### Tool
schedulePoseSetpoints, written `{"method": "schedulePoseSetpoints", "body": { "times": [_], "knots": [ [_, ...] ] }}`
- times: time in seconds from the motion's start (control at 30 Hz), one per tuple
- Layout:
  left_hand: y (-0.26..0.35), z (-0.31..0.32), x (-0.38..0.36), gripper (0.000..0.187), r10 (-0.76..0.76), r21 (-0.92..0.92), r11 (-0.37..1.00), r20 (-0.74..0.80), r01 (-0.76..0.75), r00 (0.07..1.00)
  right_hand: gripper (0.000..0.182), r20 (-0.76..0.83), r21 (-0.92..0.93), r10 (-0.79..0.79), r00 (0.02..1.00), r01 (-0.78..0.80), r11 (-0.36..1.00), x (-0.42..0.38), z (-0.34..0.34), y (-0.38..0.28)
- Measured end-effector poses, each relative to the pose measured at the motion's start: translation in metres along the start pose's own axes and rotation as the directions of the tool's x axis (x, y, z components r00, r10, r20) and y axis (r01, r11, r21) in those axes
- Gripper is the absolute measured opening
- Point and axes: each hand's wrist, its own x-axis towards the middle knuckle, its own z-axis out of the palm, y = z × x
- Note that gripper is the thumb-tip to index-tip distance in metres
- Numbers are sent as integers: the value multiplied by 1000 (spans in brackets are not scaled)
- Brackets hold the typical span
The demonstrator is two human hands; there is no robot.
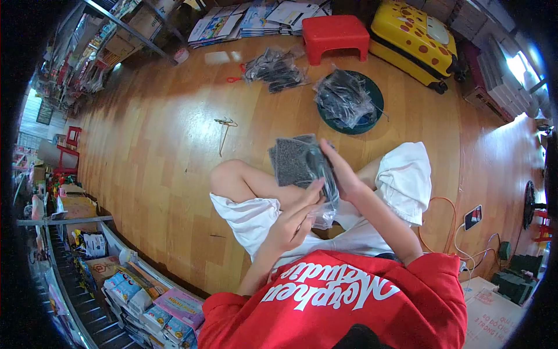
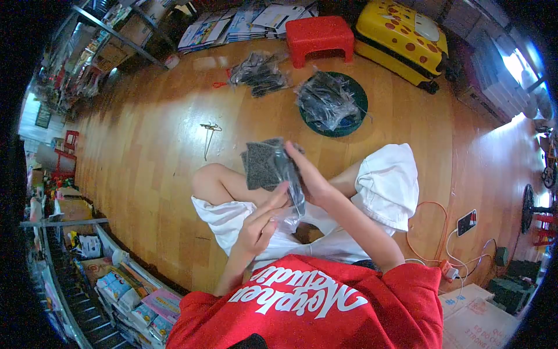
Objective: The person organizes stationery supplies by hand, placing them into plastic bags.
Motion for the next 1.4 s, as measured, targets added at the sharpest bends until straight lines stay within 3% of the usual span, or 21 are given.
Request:
{"method": "schedulePoseSetpoints", "body": {
  "times": [0.07,0.1,0.17,0.23,0.27,0.3,0.37,0.47,0.53,0.63,0.67,0.77,0.87,0.93,0.97,1.03,1.17,1.23,1.33,1.37,1.4],
  "knots": [
    [-2,-10,3,30,9,37,999,138,-14,990,43,-32,33,9,999,-8,999,-11,0,-9],
    [-2,-17,4,30,23,71,997,164,-35,986,36,-12,-61,-100,995,99,993,-12,-6,-9],
    [0,-28,5,31,50,134,988,220,-81,974,36,-44,-220,-43,998,32,975,-22,-18,-20],
    [-4,-32,3,32,17,122,992,144,-35,989,38,-251,-277,-43,967,-29,960,-47,8,-40],
    [-6,-31,3,34,1,114,993,107,-14,994,38,-200,-246,-173,964,122,962,-43,-2,-38],
    [-8,-24,1,37,-107,-231,969,-55,92,993,38,-153,-206,-304,940,270,940,-34,-20,-32],
    [-14,-3,-3,42,-437,-817,570,-212,87,874,36,-149,-123,-451,880,436,892,-32,-31,-33],
    [-42,14,-10,71,-401,-897,437,-130,65,907,35,-187,-137,-453,871,434,890,-46,-10,-33],
    [-35,17,-1,68,-471,-821,494,23,285,882,36,-182,-264,-452,873,400,878,-42,-8,-25],
    [-19,25,10,60,-567,-945,258,20,201,823,34,-145,-368,-518,843,440,819,-38,-10,-17],
    [-17,27,11,57,-601,-989,123,-6,85,799,32,-245,-238,-541,805,491,838,-37,-12,-18],
    [-23,26,8,55,-530,-966,258,-149,-8,835,27,-490,16,-518,701,601,799,-35,-10,-37],
    [-27,28,10,58,-545,-951,310,-191,-16,816,31,-253,-599,-864,436,631,494,-30,-31,-25],
    [-23,31,13,59,-500,-973,232,-136,-19,855,33,86,-795,-863,498,556,241,-22,-26,-13],
    [-21,32,15,60,-473,-982,190,-105,-15,875,37,416,-774,-821,391,626,-94,-15,-19,-7],
    [-25,37,14,61,-569,-974,225,-127,5,812,54,529,-828,-636,563,508,-239,-20,-3,21],
    [-26,30,4,59,-671,-974,222,-125,37,731,62,603,-755,-625,496,608,-245,-34,23,45],
    [-31,36,-5,57,-572,-979,185,-179,-87,800,55,726,-653,-527,441,683,-328,-39,31,51],
    [-44,51,-10,55,-391,-963,87,-269,-256,880,58,796,-604,-341,499,623,-498,-40,37,47],
    [-47,55,-13,54,-330,-952,43,-301,-304,895,58,764,-645,-382,520,646,-408,-38,35,36],
    [-42,42,-17,52,-557,-979,203,-144,-34,818,58,728,-683,-455,512,594,-425,-32,30,28]
  ]
}}
